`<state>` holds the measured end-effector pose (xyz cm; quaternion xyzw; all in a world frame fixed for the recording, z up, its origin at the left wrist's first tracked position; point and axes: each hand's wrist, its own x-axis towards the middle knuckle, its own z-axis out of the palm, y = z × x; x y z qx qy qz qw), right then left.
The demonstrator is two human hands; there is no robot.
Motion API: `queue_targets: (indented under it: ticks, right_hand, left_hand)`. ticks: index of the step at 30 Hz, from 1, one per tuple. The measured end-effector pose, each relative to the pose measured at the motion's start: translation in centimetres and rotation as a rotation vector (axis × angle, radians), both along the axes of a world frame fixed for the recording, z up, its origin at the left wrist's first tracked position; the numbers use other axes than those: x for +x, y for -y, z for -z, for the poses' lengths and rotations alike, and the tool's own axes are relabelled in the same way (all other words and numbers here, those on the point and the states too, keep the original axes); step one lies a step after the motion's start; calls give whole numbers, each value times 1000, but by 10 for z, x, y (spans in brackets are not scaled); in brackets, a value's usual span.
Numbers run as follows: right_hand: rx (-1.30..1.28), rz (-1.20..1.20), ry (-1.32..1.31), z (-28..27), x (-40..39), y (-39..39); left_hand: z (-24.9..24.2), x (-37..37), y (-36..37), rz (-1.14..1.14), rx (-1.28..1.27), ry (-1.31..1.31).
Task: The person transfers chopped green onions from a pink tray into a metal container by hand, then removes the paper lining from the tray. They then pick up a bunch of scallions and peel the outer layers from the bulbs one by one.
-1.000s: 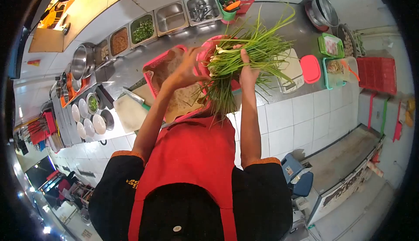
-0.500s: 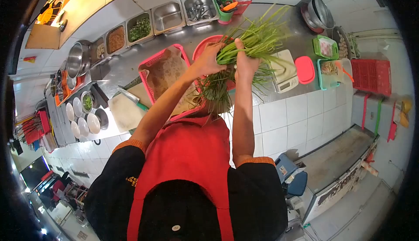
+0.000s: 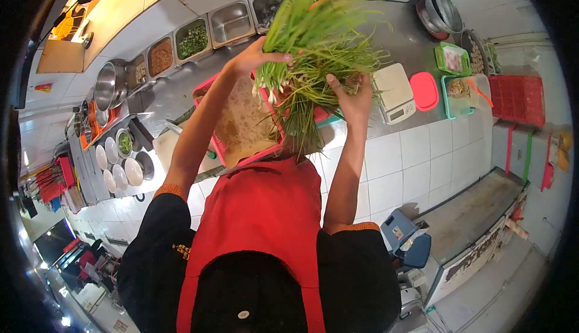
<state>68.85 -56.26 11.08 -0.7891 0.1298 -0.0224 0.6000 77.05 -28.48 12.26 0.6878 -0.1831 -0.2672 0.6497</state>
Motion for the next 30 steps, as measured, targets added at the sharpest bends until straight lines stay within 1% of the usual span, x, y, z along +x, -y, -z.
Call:
queue_targets:
  ticks: [1, 2, 3, 4, 6, 7, 8, 9, 10, 11, 12, 14, 15, 16, 18, 19, 20, 22, 23, 25, 26, 28, 29, 30]
  right_hand:
    - [4, 2, -2, 0, -6, -2]
    - [33, 60, 47, 1, -11, -4]
    - [61, 117, 97, 2, -14, -5]
    - [64, 121, 95, -1, -16, -5]
    - [-150, 207, 232, -12, -17, 0]
    - [-202, 229, 289, -20, -17, 3]
    - [-253, 251, 348, -31, -16, 7]
    - [-248, 251, 348, -42, -17, 8]
    - [-328, 332, 489, -53, -18, 8]
    - [-408, 411, 630, -62, -21, 8]
    - [-403, 410, 629, -68, -24, 7]
    - [72, 280, 684, -78, -31, 4]
    - [157, 172, 643, -85, -32, -2]
    - [164, 163, 641, -86, -32, -10]
    - [381, -270, 190, -86, -33, -31]
    - [304, -391, 121, -74, -31, -46]
    - [225, -511, 54, -54, -29, -64]
    - [120, -752, 79, -26, -30, -96]
    - [125, -765, 78, -15, -34, -113]
    - [-37, -776, 406, 1, -45, -150]
    - [-35, -785, 407, 8, -54, -168]
    - [75, -855, 352, 23, -72, -204]
    - [74, -866, 354, 49, -82, -222]
    - [178, -966, 273, 84, -93, -242]
  left_hand:
    - [-1, -4, -4, -102, -112, -146]
    - [-2, -6, -8, -204, -222, -291]
    - [5, -5, -15, -264, -195, -323]
    - [20, -2, -24, -262, -191, -324]
    - [41, 3, -40, -137, -498, -438]
    - [27, -7, -42, -203, -521, -470]
    - [27, -13, -48, -204, -517, -469]
    - [29, -17, -56, -207, -677, -525]
    - [28, -22, -61, -210, -838, -580]
    - [27, -28, -64, -244, -875, -535]
    - [22, -37, -67, -247, -872, -533]
    - [5, -57, -71, -370, -982, -457]
    - [-7, -65, -72, -423, -981, -436]
    - [-6, -70, -78, -435, -980, -430]
    - [0, -85, -98, -498, -1099, -421]
    - [8, -92, -109, -583, -1034, -370]
    - [14, -101, -122, -600, -1031, -360]
    - [18, -122, -141, -704, -965, -307]
    - [22, -131, -149, -677, -1008, -295]
    - [11, -152, -150, -701, -1029, -258]
    - [7, -162, -151, -711, -1051, -227]
    - [17, -184, -170, -684, -1100, -248]
    - [18, -197, -176, -716, -1123, -259]
    - [19, -209, -184, -747, -1145, -268]
